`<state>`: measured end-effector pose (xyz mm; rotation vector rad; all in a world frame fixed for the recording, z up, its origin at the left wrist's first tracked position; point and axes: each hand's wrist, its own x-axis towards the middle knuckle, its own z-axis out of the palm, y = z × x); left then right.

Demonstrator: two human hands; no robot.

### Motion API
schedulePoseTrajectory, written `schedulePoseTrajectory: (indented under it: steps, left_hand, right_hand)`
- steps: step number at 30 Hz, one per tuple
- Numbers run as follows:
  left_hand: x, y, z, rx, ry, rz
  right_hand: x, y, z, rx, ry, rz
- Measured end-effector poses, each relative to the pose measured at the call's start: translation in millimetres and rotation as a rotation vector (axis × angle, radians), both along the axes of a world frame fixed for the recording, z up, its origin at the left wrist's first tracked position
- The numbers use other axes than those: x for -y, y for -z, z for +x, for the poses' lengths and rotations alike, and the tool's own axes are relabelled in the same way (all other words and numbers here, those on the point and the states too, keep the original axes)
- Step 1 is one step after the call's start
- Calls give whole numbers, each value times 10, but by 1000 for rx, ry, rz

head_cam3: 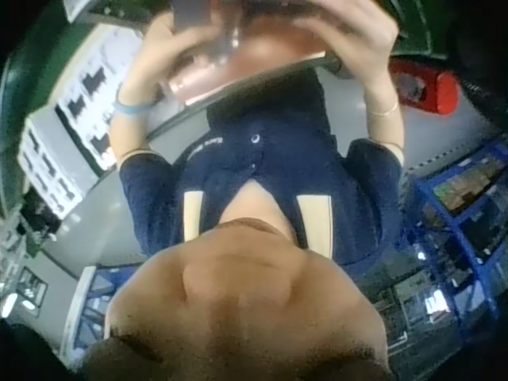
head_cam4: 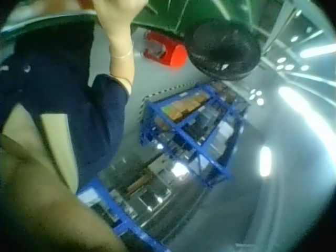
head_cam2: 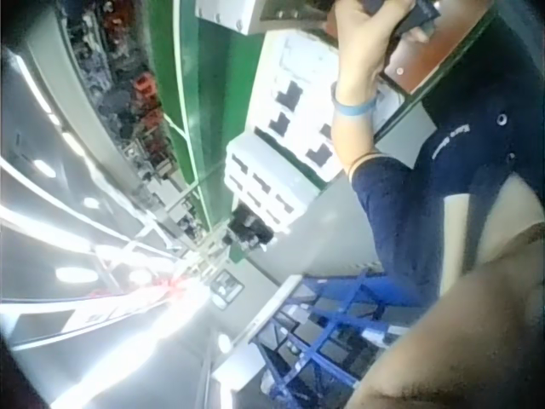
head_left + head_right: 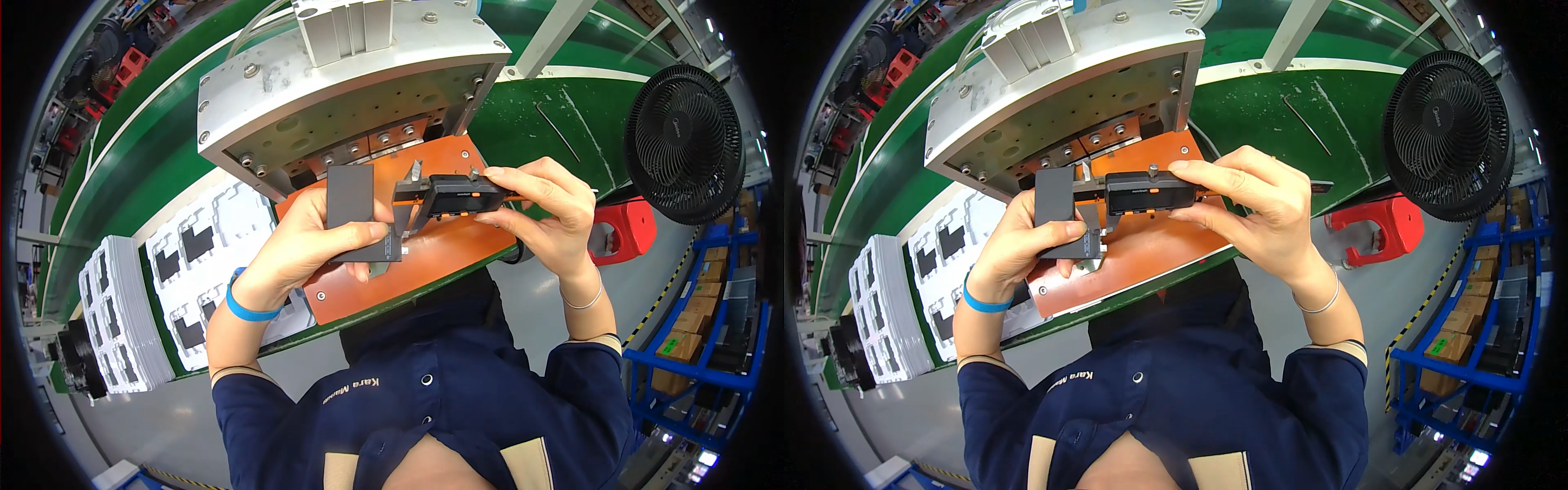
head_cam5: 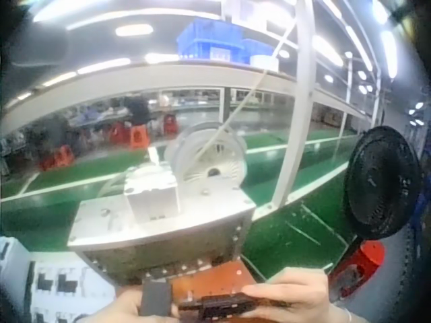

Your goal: The person repeatedly picks up small black rectangular components from a white tray and places them into a press machine. They operate the press to process each component, then remove it and place it back into the tray. This cycle is repeated for multiple units throughout the clip.

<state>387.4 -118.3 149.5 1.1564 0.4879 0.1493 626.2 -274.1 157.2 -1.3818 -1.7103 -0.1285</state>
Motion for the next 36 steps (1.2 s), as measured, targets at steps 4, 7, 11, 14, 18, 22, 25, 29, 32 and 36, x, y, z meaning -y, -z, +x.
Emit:
schedulePoseTrajectory:
  steps: [4,7,11,14,18,22,25,29,32,36]
  left_hand:
    - [-6,12,-6,15,0,-10]
    - [-4,12,-6,12,-8,-1]
    - [-9,-4,-3,-6,-13,6]
    - [0,3,-7,9,-21,-6]
    - [0,24,-6,32,-25,-24]
    - [10,9,-5,3,-46,4]
    - [4,23,-7,10,-39,3]
    - [13,9,-9,11,-39,-1]
    - [9,8,-12,12,-35,4]
    - [10,10,-10,22,-33,-7]
  right_hand:
    - [-1,0,-8,2,1,10]
    - [14,-1,-10,6,-1,6]
    - [34,-27,-30,-8,-4,19]
    - [64,-32,-34,-14,-16,-7]
    - [78,16,-45,-29,-13,-36]
    - [56,24,-55,-46,-17,-19]
    - [71,29,-52,-29,-6,-32]
    - [73,34,-63,-28,-4,-21]
    - [75,47,-62,-32,-6,-21]
    - [87,53,-68,-49,-7,-29]
